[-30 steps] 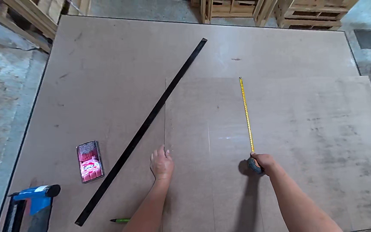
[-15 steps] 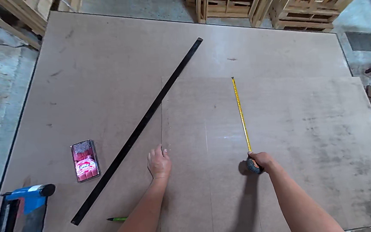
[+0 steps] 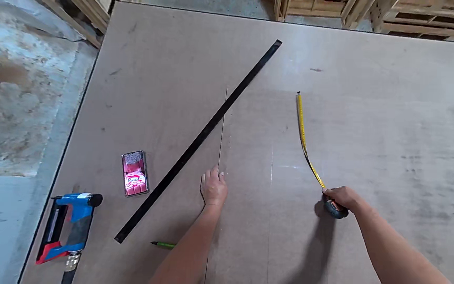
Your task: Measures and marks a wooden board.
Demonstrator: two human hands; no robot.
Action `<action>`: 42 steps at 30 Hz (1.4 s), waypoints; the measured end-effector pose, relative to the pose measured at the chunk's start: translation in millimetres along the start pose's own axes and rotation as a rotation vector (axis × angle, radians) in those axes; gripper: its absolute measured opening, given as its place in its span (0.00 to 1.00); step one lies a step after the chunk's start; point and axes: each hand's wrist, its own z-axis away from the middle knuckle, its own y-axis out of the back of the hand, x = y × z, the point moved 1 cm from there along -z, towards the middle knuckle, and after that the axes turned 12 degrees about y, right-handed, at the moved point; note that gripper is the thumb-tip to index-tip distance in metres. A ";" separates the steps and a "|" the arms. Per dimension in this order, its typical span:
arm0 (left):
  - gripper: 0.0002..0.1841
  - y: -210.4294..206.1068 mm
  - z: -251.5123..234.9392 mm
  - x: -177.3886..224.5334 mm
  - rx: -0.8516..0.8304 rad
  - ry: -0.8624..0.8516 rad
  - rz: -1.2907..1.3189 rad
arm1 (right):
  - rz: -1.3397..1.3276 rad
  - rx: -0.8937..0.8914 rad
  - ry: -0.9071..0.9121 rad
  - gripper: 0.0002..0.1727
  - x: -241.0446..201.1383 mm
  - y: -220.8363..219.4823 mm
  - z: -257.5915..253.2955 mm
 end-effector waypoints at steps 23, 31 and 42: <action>0.22 3.6 1.0 4.9 -0.027 0.011 0.001 | 0.356 -0.153 0.049 0.36 -16.8 27.4 -13.1; 0.22 1.3 0.1 3.1 0.018 -0.014 -0.001 | -0.125 0.030 -0.173 0.37 -6.1 -5.4 2.6; 0.22 2.8 1.8 5.5 0.025 -0.020 -0.012 | -0.506 0.190 -0.275 0.37 -13.6 -33.6 19.5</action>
